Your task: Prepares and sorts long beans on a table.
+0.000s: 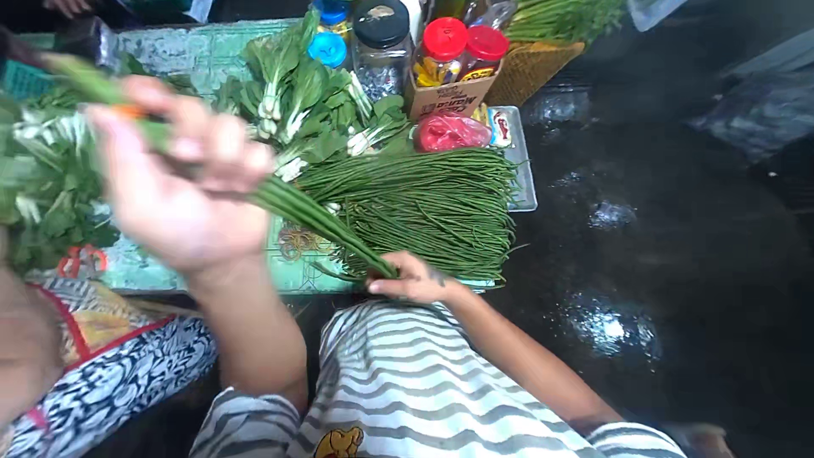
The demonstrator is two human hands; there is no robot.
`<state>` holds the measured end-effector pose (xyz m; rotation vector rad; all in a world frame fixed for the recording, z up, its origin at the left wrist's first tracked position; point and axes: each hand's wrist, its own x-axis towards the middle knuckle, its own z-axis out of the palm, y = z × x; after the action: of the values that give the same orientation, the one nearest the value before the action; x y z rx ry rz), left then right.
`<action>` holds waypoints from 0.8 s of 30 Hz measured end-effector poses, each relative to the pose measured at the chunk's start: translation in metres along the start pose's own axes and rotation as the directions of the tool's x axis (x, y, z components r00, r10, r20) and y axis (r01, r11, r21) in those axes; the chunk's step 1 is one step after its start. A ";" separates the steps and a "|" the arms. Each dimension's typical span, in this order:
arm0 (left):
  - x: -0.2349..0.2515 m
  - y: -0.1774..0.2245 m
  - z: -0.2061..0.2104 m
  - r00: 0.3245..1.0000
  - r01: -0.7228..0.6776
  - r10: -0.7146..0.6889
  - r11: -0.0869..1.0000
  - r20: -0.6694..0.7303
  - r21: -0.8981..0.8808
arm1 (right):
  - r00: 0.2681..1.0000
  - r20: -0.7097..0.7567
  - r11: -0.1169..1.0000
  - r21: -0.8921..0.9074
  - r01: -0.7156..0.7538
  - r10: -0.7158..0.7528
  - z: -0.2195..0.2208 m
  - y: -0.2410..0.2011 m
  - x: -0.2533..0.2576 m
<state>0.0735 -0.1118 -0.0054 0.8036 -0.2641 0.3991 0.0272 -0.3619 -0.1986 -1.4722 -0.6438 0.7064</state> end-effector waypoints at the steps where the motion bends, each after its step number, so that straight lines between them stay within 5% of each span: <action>1: 0.014 0.019 -0.015 0.989 -0.145 0.144 0.989 -0.044 -0.033 | 0.999 -0.053 0.998 -0.063 -0.015 0.012 -0.015 -0.002 -0.008; 3: 0.030 0.030 -0.048 0.948 -0.282 0.278 0.959 -0.152 -0.006 | 0.990 -0.143 0.988 -0.154 -0.029 0.007 -0.059 -0.015 -0.024; 4: 0.029 0.022 -0.063 0.943 -0.244 0.254 0.967 -0.217 0.071 | 0.984 -0.179 0.975 -0.215 -0.055 0.016 -0.084 -0.026 -0.029; 8: 0.006 -0.063 -0.119 0.821 0.227 -0.060 0.947 -0.568 0.228 | 0.951 -0.308 0.795 -0.569 -0.208 0.028 -0.183 -0.069 -0.019; 11: -0.005 -0.133 -0.147 0.724 0.404 -0.152 0.884 -0.673 0.234 | 0.922 -0.372 0.637 -0.686 -0.353 0.110 -0.249 -0.059 0.013; 14: -0.013 -0.174 -0.170 0.652 0.633 -0.158 0.651 -0.742 0.418 | 0.848 -0.487 0.431 -0.733 -0.527 0.209 -0.297 -0.011 0.040; 16: -0.028 -0.175 -0.175 0.616 0.701 -0.077 0.508 -0.784 0.501 | 0.807 -0.573 0.394 -0.715 -0.577 0.142 -0.291 0.011 0.043; 20: -0.080 -0.152 -0.183 0.706 0.612 0.094 0.418 -0.702 0.672 | 0.771 -0.613 0.518 -0.722 -0.458 -0.173 -0.195 0.035 0.021; 24: -0.151 -0.136 -0.195 0.746 0.665 -0.066 0.129 -0.662 0.736 | 0.780 -0.624 0.531 -0.677 -0.510 -0.046 -0.094 0.084 -0.007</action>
<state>0.0140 -0.0893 -0.2797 1.9589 0.8441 0.1942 0.0919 -0.4304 -0.2830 -2.5875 -0.2498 0.0545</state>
